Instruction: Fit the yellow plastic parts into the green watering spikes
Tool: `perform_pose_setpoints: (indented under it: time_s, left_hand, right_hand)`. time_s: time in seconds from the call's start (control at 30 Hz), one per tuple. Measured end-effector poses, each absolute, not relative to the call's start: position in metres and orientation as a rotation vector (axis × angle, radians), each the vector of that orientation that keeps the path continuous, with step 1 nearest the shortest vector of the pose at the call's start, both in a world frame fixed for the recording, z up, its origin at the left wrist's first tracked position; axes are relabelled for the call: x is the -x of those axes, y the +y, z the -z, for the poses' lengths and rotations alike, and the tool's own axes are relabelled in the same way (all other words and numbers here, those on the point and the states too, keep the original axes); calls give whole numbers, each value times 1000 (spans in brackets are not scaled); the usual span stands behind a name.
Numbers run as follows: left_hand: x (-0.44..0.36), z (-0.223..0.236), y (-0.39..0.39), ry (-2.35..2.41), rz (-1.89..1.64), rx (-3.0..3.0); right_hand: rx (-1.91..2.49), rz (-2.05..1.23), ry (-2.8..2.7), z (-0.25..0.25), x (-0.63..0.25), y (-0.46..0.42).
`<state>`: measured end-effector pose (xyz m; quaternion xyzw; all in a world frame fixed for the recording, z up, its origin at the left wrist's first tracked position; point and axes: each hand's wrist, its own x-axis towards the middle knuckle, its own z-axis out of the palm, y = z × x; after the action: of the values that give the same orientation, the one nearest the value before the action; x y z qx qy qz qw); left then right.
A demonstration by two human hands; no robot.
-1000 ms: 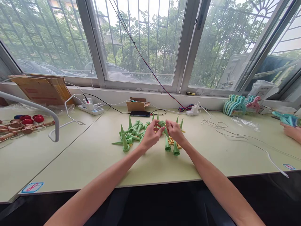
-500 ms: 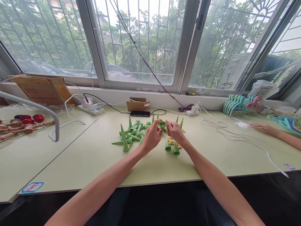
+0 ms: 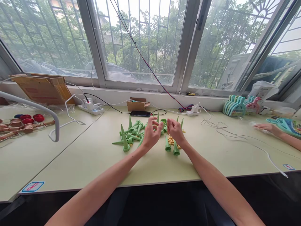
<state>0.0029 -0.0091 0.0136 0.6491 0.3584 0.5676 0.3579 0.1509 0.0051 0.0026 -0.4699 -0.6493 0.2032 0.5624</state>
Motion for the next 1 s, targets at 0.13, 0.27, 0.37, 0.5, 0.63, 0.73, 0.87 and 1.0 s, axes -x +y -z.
perform_pose_setpoints:
  time_s: [0.13, 0.27, 0.37, 0.5, 0.63, 0.73, 0.87, 1.0]
  left_hand:
    - [-2, -14, -4, 861, -1284, -1382]
    - [-2, -15, -2, 809, -1176, -1235]
    - [-1, -15, -2, 804, -1170, -1245]
    - [0, -15, -2, 792, -1166, -1282]
    - [1, -14, -3, 737, -1189, -1364]
    - [2, -14, -4, 716, -1200, -1450]
    - [3, -13, -5, 730, -1211, -1573]
    - [3, -10, -5, 838, -1279, -1750]
  right_hand:
    - [1073, -467, -1599, -2, -149, 2]
    - [1048, -479, -1684, 1, -146, 0]
    - [1051, -491, -1683, 2, -146, 1]
    - [1074, -495, -1690, 1, -149, 2]
    - [1104, -483, -1697, -2, -150, 1]
    - [1119, -472, -1704, -4, -152, 0]
    - [1129, -486, -1693, -4, -154, 1]
    - [1142, -497, -1682, -4, -154, 3]
